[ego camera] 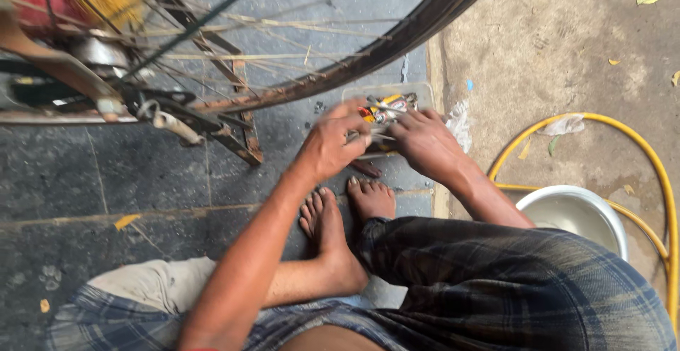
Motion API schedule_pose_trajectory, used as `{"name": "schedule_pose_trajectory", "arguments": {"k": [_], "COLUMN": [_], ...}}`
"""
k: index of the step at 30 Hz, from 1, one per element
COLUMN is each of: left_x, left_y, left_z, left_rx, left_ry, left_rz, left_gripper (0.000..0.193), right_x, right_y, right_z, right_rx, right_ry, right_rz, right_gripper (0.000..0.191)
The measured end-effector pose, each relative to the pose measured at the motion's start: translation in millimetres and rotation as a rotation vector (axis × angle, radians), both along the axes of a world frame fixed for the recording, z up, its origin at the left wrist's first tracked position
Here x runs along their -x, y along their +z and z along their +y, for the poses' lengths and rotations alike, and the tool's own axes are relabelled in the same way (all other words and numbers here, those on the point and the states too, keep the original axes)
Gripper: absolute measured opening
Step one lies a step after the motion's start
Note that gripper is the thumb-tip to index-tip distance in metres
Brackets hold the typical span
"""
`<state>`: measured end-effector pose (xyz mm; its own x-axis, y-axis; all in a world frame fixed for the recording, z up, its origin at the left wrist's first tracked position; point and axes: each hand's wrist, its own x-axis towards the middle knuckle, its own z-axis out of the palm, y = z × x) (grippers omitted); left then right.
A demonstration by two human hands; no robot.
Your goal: The person removes the inner tube from a bicycle tire, then reinserts it and presses the tire bead back onto the rim. They use a screwdriver to pry the tire bead and a pair of pliers to adjust components near the hub.
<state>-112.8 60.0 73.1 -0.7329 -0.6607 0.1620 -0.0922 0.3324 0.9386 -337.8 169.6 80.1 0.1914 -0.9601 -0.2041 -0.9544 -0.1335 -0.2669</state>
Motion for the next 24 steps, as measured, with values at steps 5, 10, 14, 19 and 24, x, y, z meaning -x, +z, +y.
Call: {"name": "schedule_pose_trajectory", "arguments": {"k": [5,10,14,19,24], "left_x": [-3,11,24,32,36], "left_y": [26,23,22,28,20], "left_z": [8,17,23,30,33], "left_rx": [0.304,0.238,0.179,0.087,0.063], "left_ry": [0.315,0.375,0.382,0.360,0.392], "left_rz": [0.071,0.118,0.152,0.052,0.121], "left_gripper": [0.017,0.020,0.019,0.016,0.017], "right_x": [20,6,-8,-16,-17], "right_y": [-33,-40,-32,-26,-36], "right_z": [44,69,61,55,60], "right_rx": [-0.201,-0.224,-0.246,-0.263,-0.244], "right_ry": [-0.488,-0.577,-0.525,-0.603,-0.680], "right_rz": [-0.828,-0.940,-1.011,-1.059,-1.036], "right_gripper": [0.044,0.062,0.069,0.060,0.057]}}
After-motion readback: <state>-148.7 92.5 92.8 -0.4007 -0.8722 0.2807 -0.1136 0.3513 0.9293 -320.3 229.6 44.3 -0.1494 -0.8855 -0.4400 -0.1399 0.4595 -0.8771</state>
